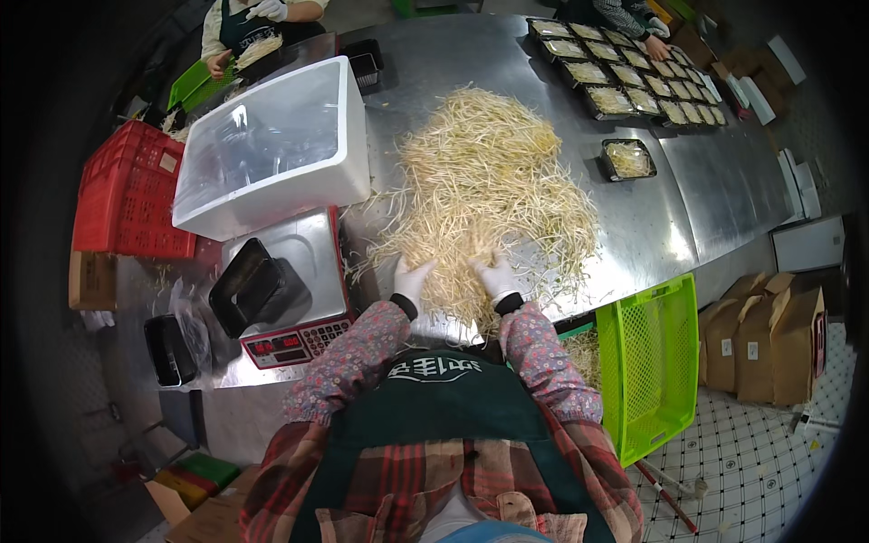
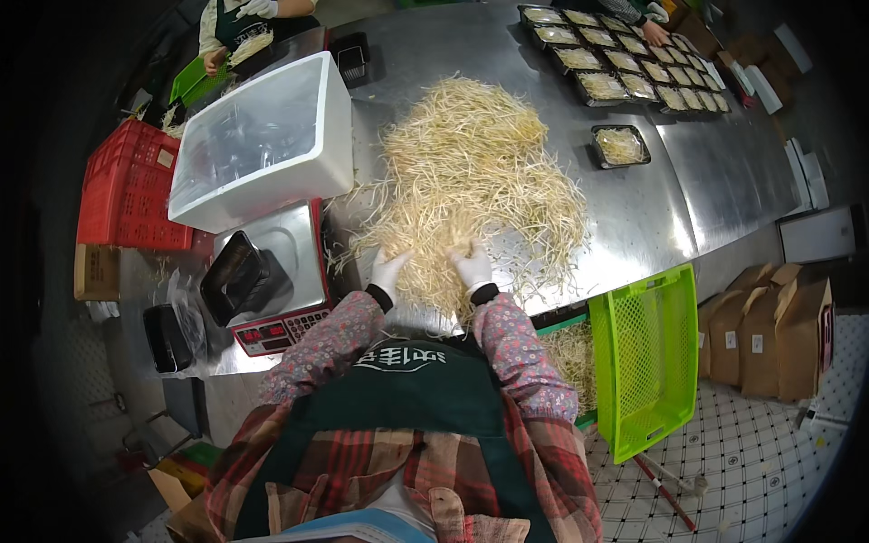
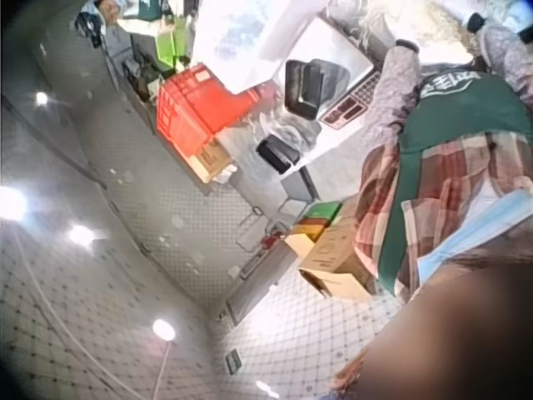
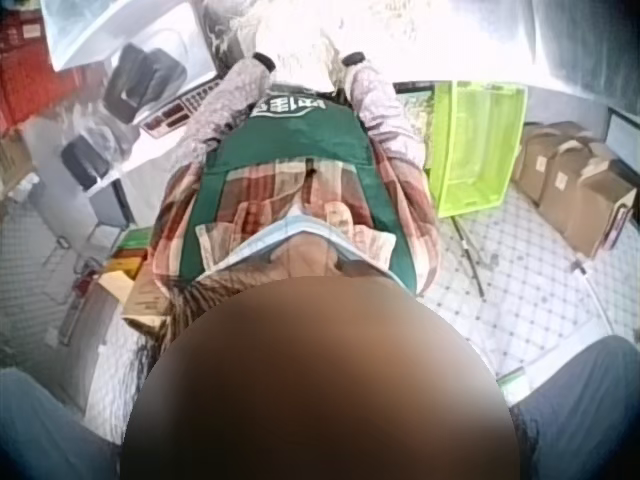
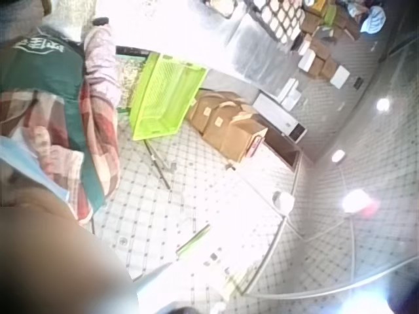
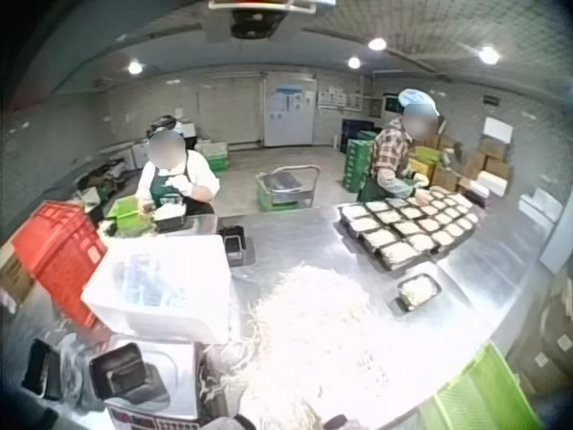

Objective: The person gathers bean sprouts from a large pile on a stainless steel table, places them into a black plastic container on a digital scale, and adjusts the amount to reach a target weight. The filled container is then moved aside, and the process repeats with a new container.

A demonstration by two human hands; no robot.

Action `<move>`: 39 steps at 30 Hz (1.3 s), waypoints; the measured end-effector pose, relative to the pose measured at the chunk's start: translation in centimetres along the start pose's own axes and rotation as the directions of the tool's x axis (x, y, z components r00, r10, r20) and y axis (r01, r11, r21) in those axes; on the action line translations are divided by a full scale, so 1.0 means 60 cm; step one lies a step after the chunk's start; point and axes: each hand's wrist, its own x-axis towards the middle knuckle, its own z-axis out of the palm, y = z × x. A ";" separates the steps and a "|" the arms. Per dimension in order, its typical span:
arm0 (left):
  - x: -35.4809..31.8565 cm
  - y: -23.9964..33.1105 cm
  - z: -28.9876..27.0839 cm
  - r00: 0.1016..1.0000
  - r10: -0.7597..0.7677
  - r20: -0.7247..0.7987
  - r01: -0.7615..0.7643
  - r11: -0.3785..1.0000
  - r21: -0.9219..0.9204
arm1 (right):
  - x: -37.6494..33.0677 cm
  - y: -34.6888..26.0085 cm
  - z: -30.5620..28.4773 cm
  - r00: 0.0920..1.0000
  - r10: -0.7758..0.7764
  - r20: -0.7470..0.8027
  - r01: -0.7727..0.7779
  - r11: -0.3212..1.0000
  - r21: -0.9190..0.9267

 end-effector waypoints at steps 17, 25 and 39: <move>-0.149 0.001 -0.143 0.898 0.164 0.408 -0.440 0.291 0.850 | -0.049 -0.009 -0.027 0.833 -0.544 0.102 0.369 0.408 -0.835; 0.022 0.138 0.015 0.847 -0.023 0.532 -0.505 -0.349 0.790 | 0.030 -0.051 -0.008 0.893 -0.365 0.263 0.360 0.230 -0.904; -0.085 0.095 -0.042 0.870 0.058 0.489 -0.473 -0.178 0.863 | -0.083 -0.044 -0.019 0.831 -0.363 0.421 0.460 0.024 -0.887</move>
